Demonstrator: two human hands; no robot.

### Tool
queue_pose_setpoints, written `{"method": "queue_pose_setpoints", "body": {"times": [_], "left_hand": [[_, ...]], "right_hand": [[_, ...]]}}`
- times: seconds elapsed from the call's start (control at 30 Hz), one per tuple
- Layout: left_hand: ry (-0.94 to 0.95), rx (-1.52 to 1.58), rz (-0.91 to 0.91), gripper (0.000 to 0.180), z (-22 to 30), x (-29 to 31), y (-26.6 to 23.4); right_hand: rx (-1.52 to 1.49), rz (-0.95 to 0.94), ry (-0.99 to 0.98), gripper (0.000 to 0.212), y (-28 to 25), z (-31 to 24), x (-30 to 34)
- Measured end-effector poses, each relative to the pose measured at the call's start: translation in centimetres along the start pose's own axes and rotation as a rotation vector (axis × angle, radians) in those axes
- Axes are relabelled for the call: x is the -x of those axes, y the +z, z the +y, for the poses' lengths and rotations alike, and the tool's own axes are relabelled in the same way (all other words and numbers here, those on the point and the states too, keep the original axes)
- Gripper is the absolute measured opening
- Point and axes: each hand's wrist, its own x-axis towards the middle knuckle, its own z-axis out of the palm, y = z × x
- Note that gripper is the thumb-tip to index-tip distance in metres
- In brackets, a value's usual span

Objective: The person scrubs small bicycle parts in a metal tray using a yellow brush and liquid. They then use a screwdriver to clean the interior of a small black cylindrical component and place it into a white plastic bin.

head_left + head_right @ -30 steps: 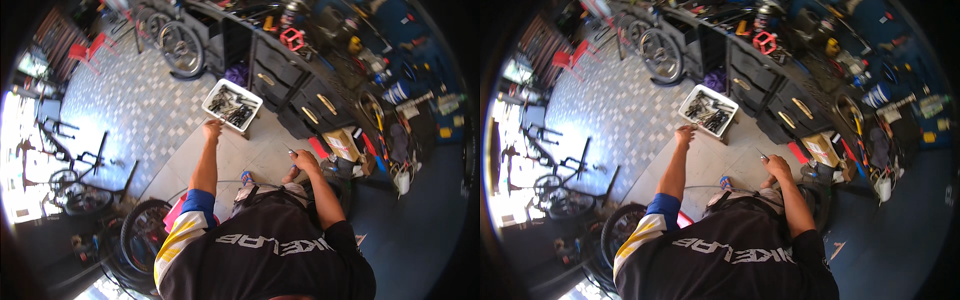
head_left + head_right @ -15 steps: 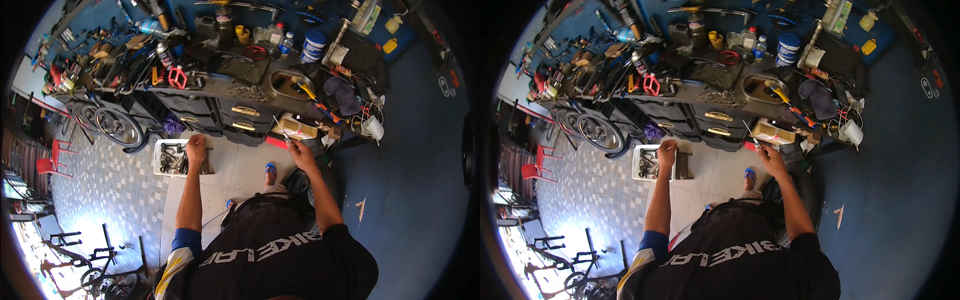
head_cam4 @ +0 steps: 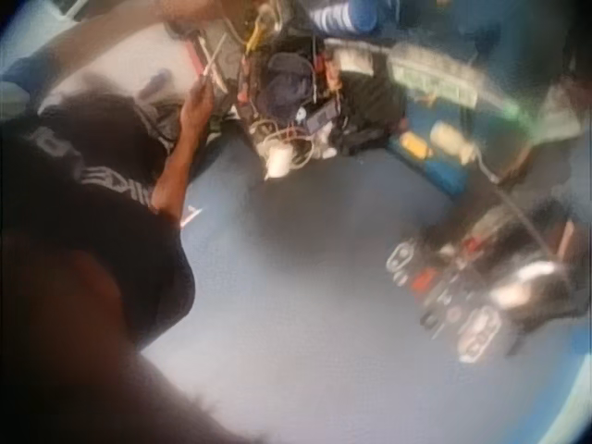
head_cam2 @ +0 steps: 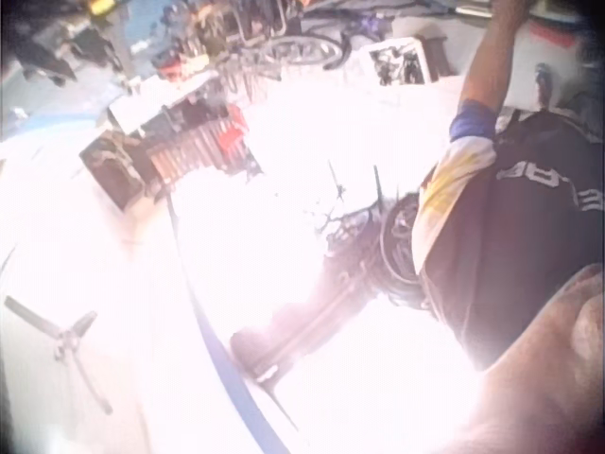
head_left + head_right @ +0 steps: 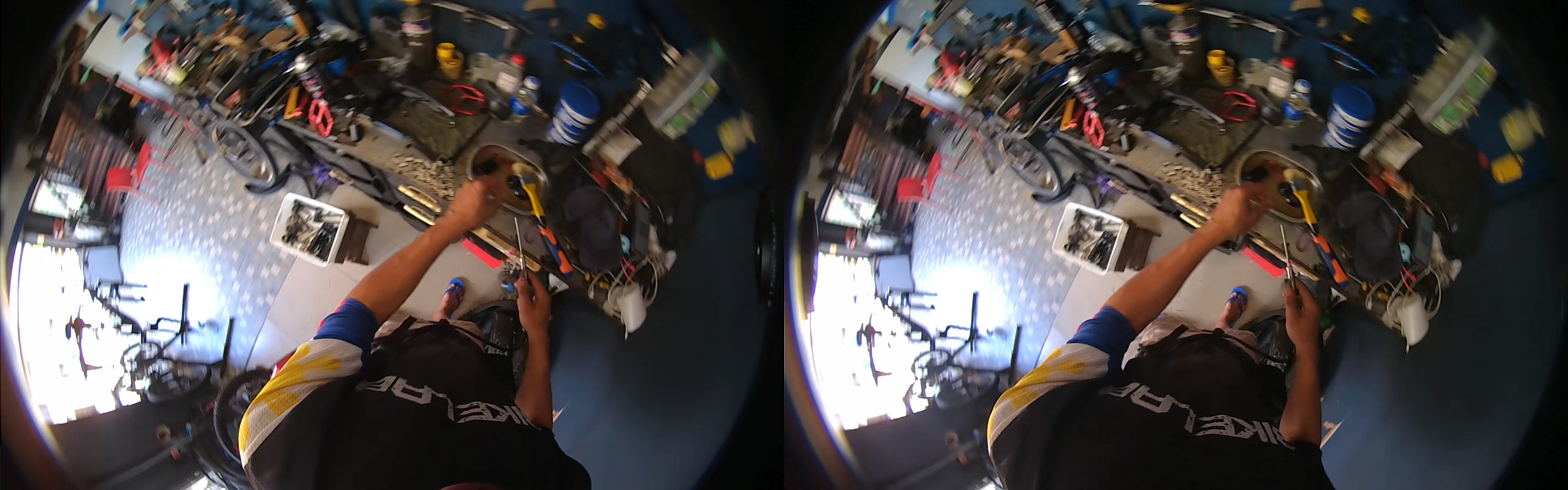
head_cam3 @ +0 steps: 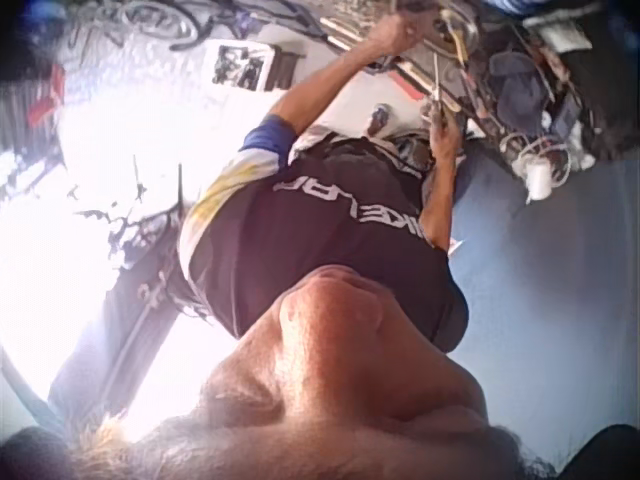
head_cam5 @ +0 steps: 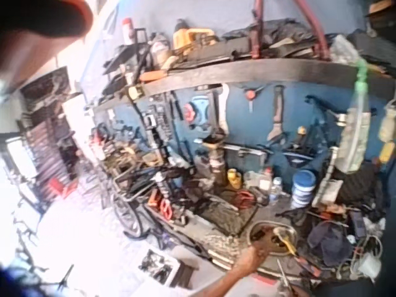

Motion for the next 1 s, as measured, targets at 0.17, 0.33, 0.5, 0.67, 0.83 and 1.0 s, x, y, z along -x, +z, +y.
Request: {"method": "queue_pose_setpoints", "body": {"times": [0.17,0.33,0.5,0.67,0.83,1.0], "left_hand": [[-0.104,0.003,0.065,0.019,-0.8,4.8,-0.4],[-0.337,0.036,0.201,0.02,-3.9,11.1,-6.0],[-0.657,0.034,0.344,0.028,-8.0,19.6,-12.8],[-0.817,0.921,0.468,0.058,-10.4,27.0,-18.8],[-0.618,1.3,0.796,0.061,-16.4,33.5,-23.4],[-0.695,1.382,1.058,0.052,-26.9,40.4,-28.3]], "right_hand": [[0.104,-0.176,-0.235,0.035,1.9,-1.5,-2.9],[0.135,-0.356,-0.307,0.033,6.8,-3.9,-5.6],[0.119,-0.565,-0.43,0.036,16.1,-5.9,-7.5],[0.103,-0.719,-0.36,0.055,31.3,-6.8,-6.6],[0.266,-0.977,-0.478,0.076,47.0,-8.0,-3.2],[0.511,-1.263,-0.507,0.054,60.0,-6.3,-2.1]]}}
